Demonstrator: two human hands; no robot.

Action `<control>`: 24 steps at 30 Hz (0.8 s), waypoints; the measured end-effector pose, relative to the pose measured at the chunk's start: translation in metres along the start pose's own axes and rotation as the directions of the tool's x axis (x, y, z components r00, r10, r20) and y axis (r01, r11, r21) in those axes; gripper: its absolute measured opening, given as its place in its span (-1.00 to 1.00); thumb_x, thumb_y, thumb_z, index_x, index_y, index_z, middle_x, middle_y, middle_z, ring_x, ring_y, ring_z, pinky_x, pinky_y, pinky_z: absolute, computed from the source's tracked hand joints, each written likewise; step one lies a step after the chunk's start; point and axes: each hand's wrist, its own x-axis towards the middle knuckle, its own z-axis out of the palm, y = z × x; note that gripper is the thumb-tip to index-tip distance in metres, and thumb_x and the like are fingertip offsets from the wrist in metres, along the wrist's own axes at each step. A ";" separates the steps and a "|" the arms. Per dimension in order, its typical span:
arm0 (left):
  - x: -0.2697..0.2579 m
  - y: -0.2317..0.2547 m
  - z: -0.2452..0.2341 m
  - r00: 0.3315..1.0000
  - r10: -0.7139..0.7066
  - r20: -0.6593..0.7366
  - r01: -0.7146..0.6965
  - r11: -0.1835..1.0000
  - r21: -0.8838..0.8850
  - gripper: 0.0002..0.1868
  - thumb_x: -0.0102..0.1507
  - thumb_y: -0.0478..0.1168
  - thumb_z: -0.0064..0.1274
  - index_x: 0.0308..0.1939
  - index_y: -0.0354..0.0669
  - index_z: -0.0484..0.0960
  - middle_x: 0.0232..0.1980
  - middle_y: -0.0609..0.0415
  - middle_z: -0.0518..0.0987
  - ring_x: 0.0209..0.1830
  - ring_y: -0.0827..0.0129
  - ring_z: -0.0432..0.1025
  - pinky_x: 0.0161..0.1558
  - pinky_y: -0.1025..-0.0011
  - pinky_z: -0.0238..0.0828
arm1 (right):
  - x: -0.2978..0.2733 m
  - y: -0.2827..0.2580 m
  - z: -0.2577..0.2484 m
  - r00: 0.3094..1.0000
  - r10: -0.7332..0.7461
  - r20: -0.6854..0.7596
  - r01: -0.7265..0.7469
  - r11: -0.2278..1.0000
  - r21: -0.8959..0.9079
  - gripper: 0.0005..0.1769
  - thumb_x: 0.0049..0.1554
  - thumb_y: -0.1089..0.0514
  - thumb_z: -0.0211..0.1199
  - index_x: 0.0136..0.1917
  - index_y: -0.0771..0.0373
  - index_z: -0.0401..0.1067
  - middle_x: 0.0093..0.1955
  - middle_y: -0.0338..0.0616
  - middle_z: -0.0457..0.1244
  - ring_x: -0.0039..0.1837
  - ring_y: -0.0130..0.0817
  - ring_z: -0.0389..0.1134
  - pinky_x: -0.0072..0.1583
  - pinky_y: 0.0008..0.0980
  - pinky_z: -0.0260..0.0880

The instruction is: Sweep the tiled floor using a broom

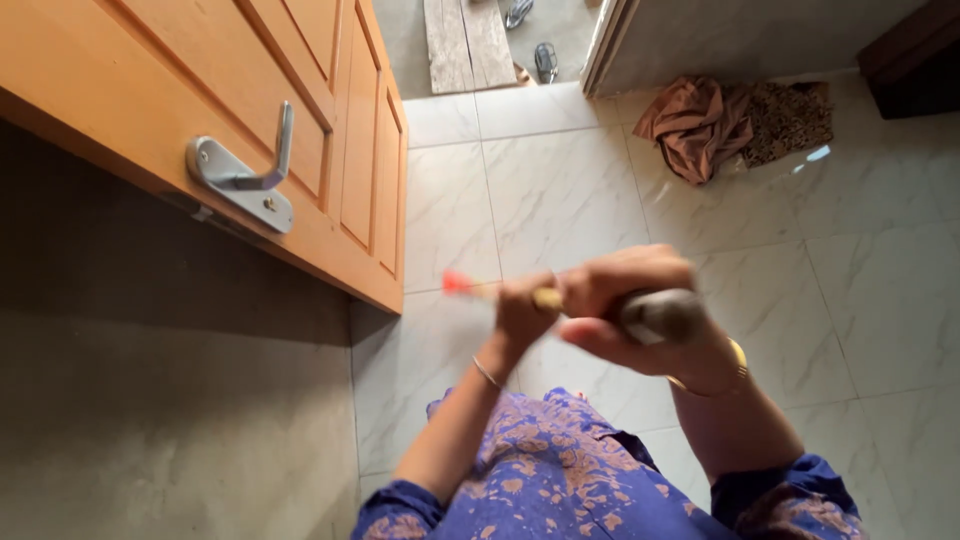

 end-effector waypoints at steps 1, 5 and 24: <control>-0.007 0.011 0.000 0.998 -0.007 0.058 0.014 0.993 -0.114 -0.73 0.18 -0.26 0.21 -0.55 -0.16 0.45 -0.58 -0.14 0.44 -0.59 -0.02 0.39 -0.42 0.15 0.33 | -0.002 -0.002 -0.003 0.993 0.003 -0.121 0.014 0.991 0.136 -0.61 0.13 0.22 0.43 -0.36 0.24 0.24 -0.41 -0.21 0.11 -0.36 -0.37 0.13 -0.24 -0.33 0.15; -0.033 0.034 -0.005 0.985 -0.017 0.175 0.062 0.964 -0.257 -0.85 0.20 -0.26 0.14 -0.43 -0.15 0.51 -0.48 -0.17 0.50 -0.49 -0.05 0.48 -0.45 0.20 0.42 | -0.024 0.024 -0.002 0.941 0.242 -0.237 -0.114 0.886 0.449 -0.57 0.18 0.32 0.37 -0.38 0.23 0.19 -0.48 -0.31 0.05 -0.40 -0.52 0.05 -0.32 -0.45 0.00; 0.004 -0.110 0.092 0.976 -0.152 0.153 0.113 0.964 0.242 -0.81 0.18 -0.15 0.25 -0.35 -0.12 0.57 -0.22 -0.02 0.61 -0.26 -0.03 0.46 -0.14 0.10 0.37 | -0.092 0.136 0.025 0.996 0.085 -0.007 -0.085 0.987 -0.134 -0.65 0.09 0.27 0.37 -0.36 0.22 0.21 -0.35 -0.12 0.13 -0.21 -0.14 0.22 0.02 -0.19 0.39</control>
